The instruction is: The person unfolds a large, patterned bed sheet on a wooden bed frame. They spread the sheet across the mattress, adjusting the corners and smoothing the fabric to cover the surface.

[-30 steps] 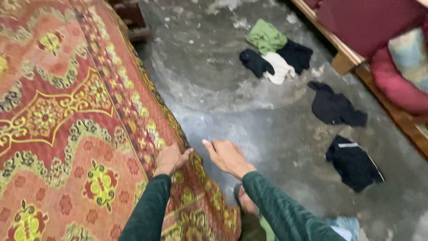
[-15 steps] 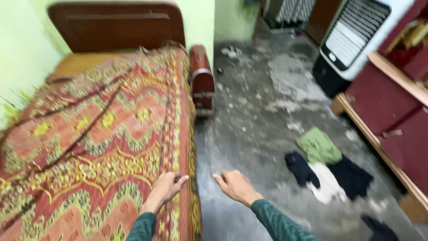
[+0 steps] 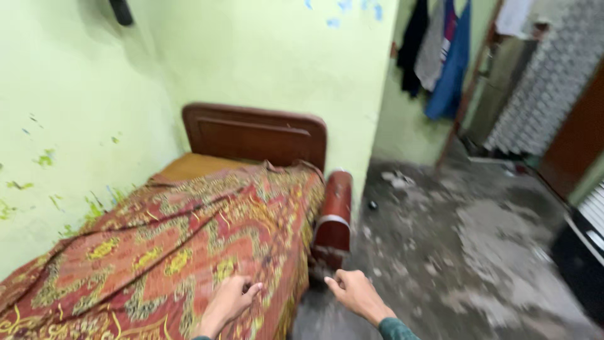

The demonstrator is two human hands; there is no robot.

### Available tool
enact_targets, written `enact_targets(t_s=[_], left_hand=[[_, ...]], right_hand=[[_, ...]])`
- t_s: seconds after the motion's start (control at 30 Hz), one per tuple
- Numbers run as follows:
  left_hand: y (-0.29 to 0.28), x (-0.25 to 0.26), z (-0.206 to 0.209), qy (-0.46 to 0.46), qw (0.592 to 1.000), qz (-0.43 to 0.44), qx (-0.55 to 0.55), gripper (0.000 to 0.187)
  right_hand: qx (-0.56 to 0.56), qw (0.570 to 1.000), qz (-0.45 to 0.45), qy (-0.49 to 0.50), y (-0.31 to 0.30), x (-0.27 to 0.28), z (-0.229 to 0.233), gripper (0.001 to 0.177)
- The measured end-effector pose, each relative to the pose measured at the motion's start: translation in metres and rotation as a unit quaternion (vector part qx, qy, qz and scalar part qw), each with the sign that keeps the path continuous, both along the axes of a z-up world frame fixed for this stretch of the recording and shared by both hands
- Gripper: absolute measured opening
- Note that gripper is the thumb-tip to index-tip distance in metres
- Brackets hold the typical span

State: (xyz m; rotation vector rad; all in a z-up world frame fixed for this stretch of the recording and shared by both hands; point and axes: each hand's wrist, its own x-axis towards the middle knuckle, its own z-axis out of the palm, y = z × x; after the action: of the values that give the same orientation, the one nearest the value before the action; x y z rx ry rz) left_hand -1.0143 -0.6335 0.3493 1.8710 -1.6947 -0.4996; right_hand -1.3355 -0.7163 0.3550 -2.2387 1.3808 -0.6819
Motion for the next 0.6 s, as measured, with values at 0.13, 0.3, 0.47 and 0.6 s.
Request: enact_targets(t_s=[0.13, 0.3, 0.47, 0.6], left_hand=[[-0.080, 0.018, 0.016, -0.006, 0.999, 0.039, -0.027, 0.035], [-0.185, 0.056, 0.010, -0.009, 0.996, 0.092, 0.001, 0.034], [-0.323, 0.101, -0.038, -0.009, 0.994, 0.091, -0.052, 0.034], [-0.457, 0.130, -0.055, -0.037, 0.996, 0.079, -0.005, 0.033]], right_hand=[[0.036, 0.999, 0.003, 0.019, -0.107, 0.016, 0.019, 0.041], [0.041, 0.999, 0.034, 0.004, -0.219, 0.055, 0.018, 0.040], [0.082, 0.996, 0.010, 0.016, -0.330, 0.087, -0.015, 0.038], [0.056, 0.998, -0.006, 0.040, -0.443, 0.110, -0.039, 0.040]])
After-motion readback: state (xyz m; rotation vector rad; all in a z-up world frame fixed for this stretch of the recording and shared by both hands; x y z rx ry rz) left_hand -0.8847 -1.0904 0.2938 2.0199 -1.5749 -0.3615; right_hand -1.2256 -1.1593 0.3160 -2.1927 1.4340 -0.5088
